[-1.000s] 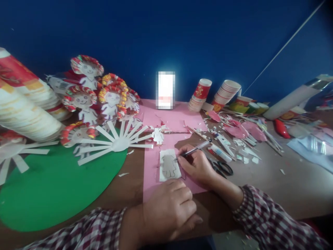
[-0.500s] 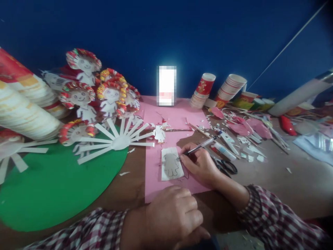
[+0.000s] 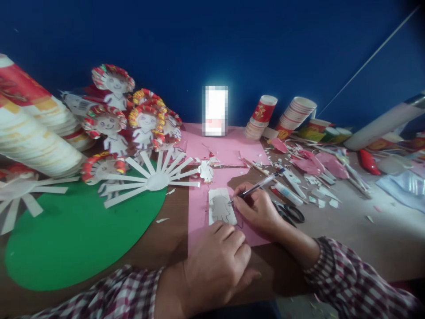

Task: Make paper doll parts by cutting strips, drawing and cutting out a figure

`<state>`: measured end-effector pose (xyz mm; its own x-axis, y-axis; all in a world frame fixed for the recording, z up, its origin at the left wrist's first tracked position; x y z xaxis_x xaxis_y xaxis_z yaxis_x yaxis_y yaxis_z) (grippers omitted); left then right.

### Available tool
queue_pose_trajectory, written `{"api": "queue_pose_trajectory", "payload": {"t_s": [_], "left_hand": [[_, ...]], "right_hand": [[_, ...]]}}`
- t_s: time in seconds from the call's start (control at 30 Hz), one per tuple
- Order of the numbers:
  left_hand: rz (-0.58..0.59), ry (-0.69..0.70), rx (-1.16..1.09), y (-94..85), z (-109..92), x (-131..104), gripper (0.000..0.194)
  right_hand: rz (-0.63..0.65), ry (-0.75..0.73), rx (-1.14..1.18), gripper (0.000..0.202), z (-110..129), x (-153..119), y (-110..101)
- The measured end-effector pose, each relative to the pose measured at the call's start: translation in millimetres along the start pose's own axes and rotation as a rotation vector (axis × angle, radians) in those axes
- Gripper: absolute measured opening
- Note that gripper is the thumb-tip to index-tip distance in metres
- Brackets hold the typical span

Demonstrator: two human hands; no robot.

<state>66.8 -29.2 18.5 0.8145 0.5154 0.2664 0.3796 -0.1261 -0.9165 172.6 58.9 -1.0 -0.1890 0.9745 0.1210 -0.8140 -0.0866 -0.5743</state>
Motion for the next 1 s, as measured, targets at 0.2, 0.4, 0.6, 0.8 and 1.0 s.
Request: {"api": "queue_pose_trajectory", "payload": {"t_s": [0.2, 0.4, 0.6, 0.8, 1.0], "left_hand": [[-0.051, -0.055, -0.018, 2.8, 3.1, -3.0, 0.034], [-0.078, -0.066, -0.006, 2.0, 5.2, -2.4, 0.037], [-0.084, -0.072, 0.009, 2.1, 7.1, -0.6, 0.037], [-0.120, -0.088, 0.005, -2.3, 7.2, -1.5, 0.039], [-0.088, -0.147, -0.007, -2.9, 9.8, -1.8, 0.043]], "right_hand": [[-0.011, -0.006, -0.041, 0.009, 0.9, 0.9, -1.9], [0.006, 0.040, -0.031, 0.010, -2.2, 0.0, -0.2], [0.010, 0.047, -0.026, 0.010, -2.8, -0.5, 0.5], [0.005, 0.028, -0.048, 0.009, -0.4, 0.6, -0.9], [-0.005, 0.028, -0.057, 0.009, 0.5, 1.0, -2.1]]}}
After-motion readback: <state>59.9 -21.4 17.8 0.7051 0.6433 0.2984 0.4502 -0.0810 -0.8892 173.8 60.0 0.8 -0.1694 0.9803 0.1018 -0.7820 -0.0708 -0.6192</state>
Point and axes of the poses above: each hand's wrist, its own x-axis towards the middle knuckle, its own y-axis out of the palm, z = x × y, the point moved 7 cm from there along x, towards the middle knuckle
